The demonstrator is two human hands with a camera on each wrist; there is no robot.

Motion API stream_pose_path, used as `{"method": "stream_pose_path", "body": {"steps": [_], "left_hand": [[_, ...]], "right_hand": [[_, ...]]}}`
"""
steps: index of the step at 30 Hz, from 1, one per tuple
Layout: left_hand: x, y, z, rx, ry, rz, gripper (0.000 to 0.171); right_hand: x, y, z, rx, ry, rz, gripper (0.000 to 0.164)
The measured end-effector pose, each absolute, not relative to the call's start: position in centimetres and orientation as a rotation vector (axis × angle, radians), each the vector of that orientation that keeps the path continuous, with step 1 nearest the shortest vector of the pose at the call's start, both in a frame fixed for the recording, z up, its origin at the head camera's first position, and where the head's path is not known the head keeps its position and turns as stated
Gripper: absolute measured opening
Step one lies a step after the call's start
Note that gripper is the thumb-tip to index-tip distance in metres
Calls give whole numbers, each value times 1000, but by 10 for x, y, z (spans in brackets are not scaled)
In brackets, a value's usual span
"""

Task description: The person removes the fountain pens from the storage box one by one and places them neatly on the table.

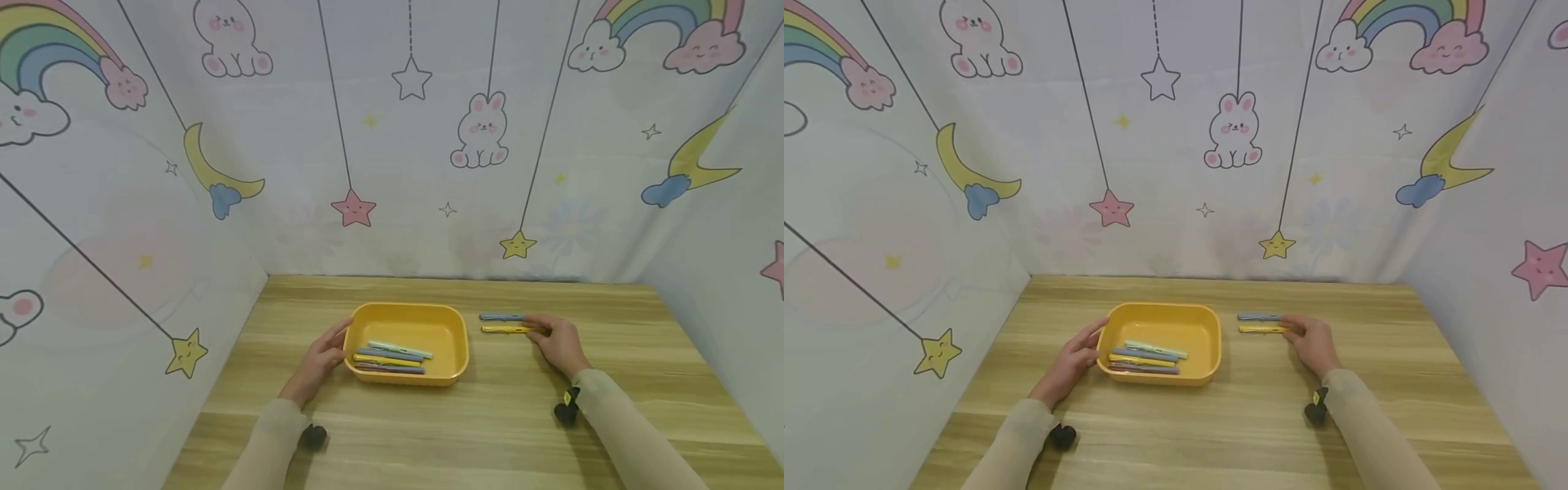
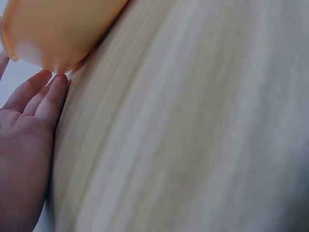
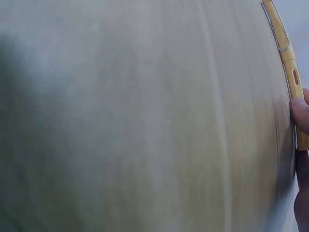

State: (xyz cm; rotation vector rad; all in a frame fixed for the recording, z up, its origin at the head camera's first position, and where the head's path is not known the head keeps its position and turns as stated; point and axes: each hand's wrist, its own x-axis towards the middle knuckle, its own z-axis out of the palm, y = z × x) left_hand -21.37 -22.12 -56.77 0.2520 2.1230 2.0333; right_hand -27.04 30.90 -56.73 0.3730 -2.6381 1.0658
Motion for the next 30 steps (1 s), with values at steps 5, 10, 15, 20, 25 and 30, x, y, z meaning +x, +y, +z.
{"method": "stream_pose_path", "body": {"steps": [5,10,15,20,25,30], "left_hand": [[-216,-217,-566,258,2134,2034,67],[-217,-215,-566,278,2122,2037,68],[-215,-217,-565,280,2136,2042,69],[-212,-220,-564,252,2150,2042,67],[-213,-220,-566,268,2149,2028,68],[-215,-219,-567,290,2148,2030,68]], "right_hand": [[-270,313,-565,371,-2632,1066,36],[-269,315,-562,353,-2631,1086,35],[-267,314,-557,341,-2598,1174,36],[-266,307,-550,305,-2597,1237,43],[-265,295,-543,252,-2595,1443,49],[-265,272,-531,270,-2560,1582,49]]}}
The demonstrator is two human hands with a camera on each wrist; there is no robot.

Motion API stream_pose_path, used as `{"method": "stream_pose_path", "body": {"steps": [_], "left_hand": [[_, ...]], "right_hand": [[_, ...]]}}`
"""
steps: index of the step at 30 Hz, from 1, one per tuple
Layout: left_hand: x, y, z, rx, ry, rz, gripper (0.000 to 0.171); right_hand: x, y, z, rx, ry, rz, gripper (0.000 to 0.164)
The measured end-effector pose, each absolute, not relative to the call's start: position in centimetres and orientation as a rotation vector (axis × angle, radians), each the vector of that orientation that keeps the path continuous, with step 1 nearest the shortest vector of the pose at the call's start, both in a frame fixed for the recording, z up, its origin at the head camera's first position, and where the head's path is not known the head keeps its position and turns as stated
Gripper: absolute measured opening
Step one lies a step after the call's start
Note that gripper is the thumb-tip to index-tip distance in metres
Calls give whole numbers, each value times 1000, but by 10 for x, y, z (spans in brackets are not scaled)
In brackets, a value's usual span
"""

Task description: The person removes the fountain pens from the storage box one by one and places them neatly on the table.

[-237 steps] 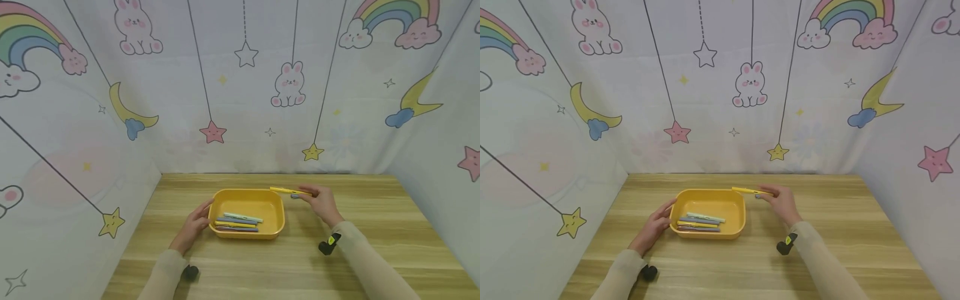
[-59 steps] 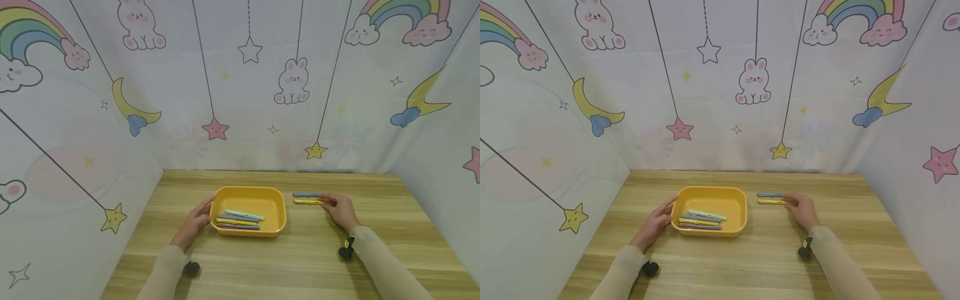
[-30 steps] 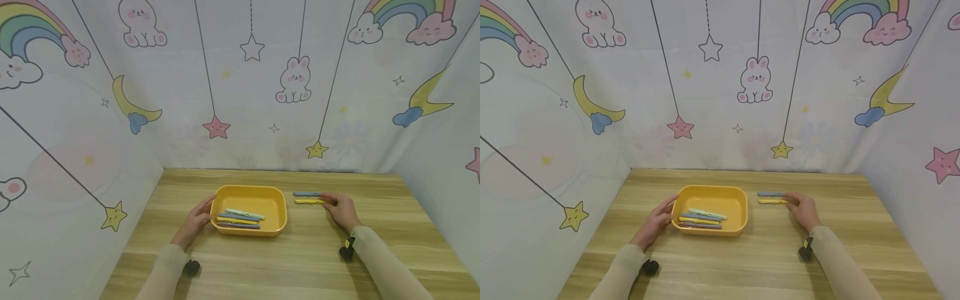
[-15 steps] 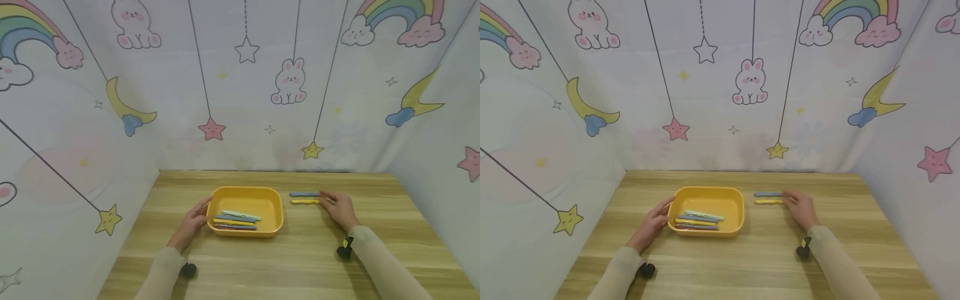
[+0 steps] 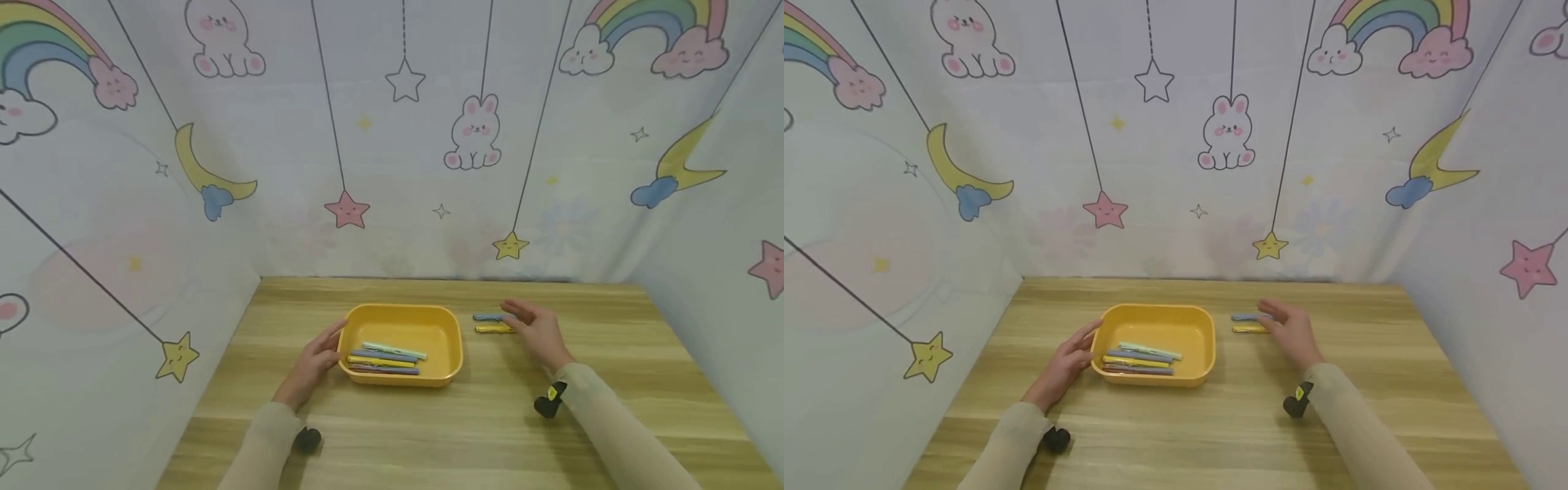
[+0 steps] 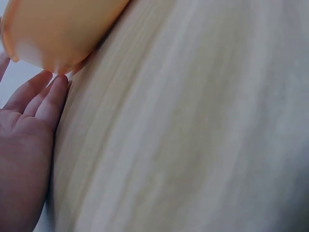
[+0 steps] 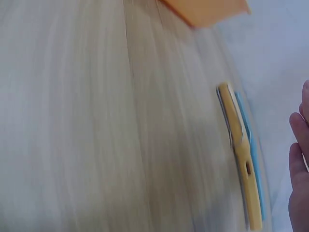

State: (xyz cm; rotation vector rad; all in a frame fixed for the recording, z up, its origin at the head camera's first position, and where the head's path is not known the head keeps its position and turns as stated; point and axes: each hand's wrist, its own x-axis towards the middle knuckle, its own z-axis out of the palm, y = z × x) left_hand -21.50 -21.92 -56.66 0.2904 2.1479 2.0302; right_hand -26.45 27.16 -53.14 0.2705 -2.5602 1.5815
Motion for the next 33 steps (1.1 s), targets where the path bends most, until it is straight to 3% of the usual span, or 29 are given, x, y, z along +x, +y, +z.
{"method": "stream_pose_path", "body": {"steps": [33], "left_hand": [[-213,-218,-567,262,2112,2064,69]], "right_hand": [[-251,136,-489,717,-2628,1769,47]]}}
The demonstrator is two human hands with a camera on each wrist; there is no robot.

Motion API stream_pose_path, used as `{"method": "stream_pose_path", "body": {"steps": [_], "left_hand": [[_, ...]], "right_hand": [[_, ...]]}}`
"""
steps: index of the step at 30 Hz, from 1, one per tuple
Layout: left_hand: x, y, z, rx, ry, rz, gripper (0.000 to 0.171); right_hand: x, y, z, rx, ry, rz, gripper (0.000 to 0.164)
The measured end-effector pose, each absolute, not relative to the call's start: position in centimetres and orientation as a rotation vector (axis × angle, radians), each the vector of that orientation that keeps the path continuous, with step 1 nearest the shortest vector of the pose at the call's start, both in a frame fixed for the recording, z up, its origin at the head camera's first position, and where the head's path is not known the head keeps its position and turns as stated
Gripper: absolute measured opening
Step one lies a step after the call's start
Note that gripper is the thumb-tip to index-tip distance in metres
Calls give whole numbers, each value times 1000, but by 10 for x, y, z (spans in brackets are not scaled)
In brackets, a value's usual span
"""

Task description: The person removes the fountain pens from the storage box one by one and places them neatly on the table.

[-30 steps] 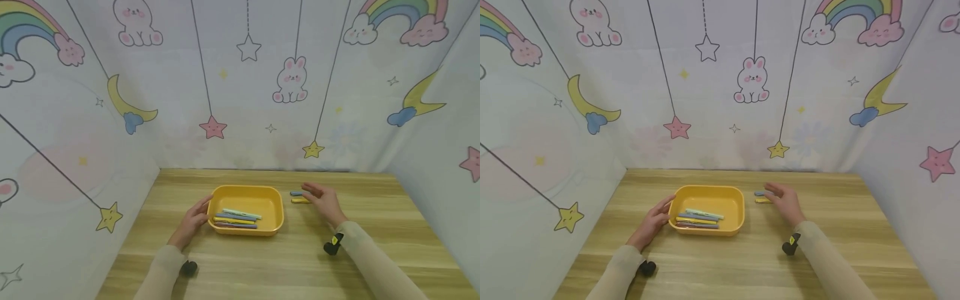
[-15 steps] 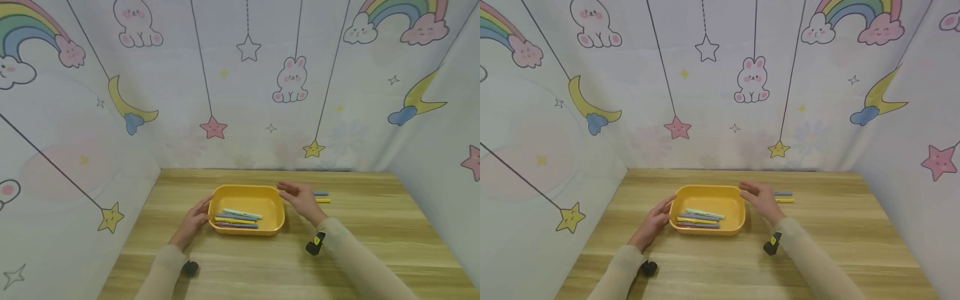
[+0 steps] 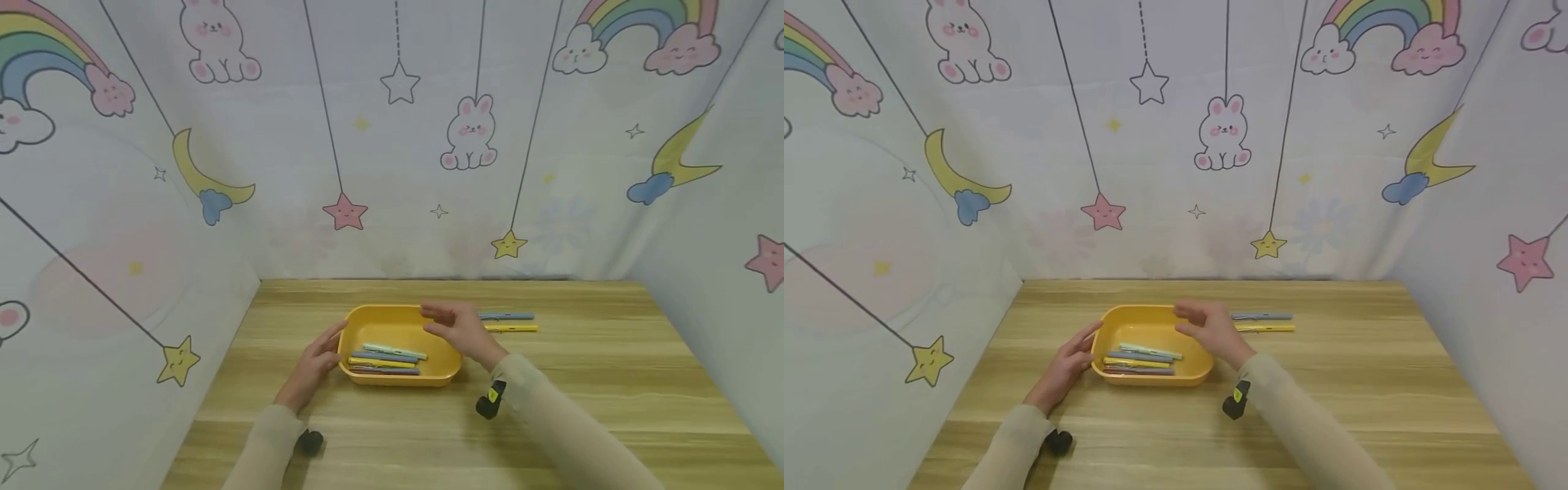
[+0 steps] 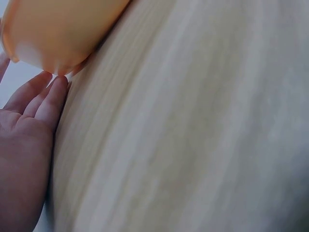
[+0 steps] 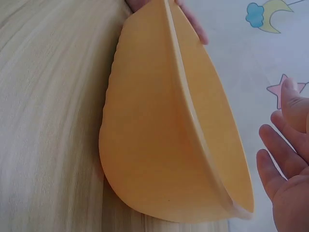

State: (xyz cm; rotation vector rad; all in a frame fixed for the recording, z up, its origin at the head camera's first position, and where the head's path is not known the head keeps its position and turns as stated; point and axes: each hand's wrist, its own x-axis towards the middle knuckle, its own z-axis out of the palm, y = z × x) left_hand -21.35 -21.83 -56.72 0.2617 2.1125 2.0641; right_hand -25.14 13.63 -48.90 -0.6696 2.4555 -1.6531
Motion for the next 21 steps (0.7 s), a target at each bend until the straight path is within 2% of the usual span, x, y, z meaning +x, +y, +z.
{"method": "stream_pose_path", "body": {"steps": [21], "left_hand": [[-212,-217,-566,249,2130,2056,68]], "right_hand": [[-249,114,-494,-678,2411,-1610,48]]}}
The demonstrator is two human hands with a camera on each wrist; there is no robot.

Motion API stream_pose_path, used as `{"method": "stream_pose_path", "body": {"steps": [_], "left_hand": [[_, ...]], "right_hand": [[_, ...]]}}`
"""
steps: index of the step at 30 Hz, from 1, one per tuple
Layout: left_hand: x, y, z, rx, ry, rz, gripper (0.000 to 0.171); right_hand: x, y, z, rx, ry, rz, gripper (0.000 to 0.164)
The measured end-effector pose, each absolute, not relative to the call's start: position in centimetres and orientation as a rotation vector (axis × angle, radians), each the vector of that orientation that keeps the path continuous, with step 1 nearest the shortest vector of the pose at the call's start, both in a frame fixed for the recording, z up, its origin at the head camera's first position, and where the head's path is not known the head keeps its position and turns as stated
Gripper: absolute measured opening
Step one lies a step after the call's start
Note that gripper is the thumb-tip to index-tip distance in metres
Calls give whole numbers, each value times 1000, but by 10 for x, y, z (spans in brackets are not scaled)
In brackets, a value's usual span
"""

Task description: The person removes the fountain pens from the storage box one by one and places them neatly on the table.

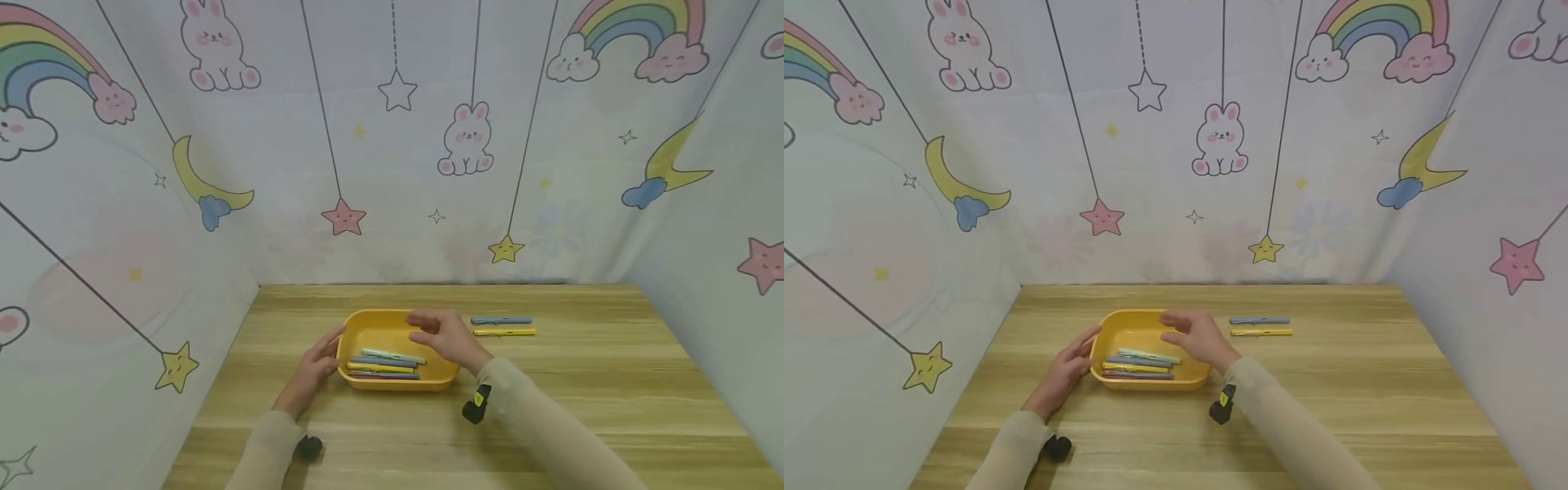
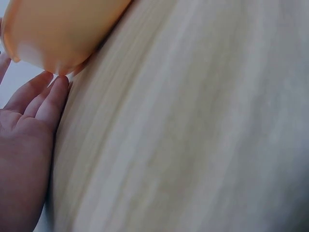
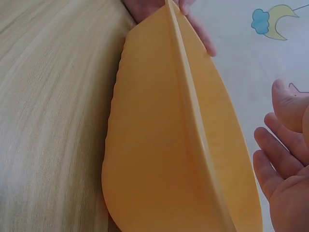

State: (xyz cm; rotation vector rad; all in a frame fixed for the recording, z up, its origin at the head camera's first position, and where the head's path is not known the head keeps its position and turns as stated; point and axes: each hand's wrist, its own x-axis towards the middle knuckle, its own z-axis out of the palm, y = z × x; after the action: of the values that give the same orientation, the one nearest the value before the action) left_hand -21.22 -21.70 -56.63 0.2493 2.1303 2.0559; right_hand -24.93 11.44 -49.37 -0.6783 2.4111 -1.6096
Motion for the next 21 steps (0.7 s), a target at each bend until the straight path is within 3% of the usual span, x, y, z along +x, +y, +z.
{"method": "stream_pose_path", "body": {"steps": [21], "left_hand": [[-212,-217,-566,283,2115,2071,68]], "right_hand": [[-255,104,-497,-543,2415,-1586,48]]}}
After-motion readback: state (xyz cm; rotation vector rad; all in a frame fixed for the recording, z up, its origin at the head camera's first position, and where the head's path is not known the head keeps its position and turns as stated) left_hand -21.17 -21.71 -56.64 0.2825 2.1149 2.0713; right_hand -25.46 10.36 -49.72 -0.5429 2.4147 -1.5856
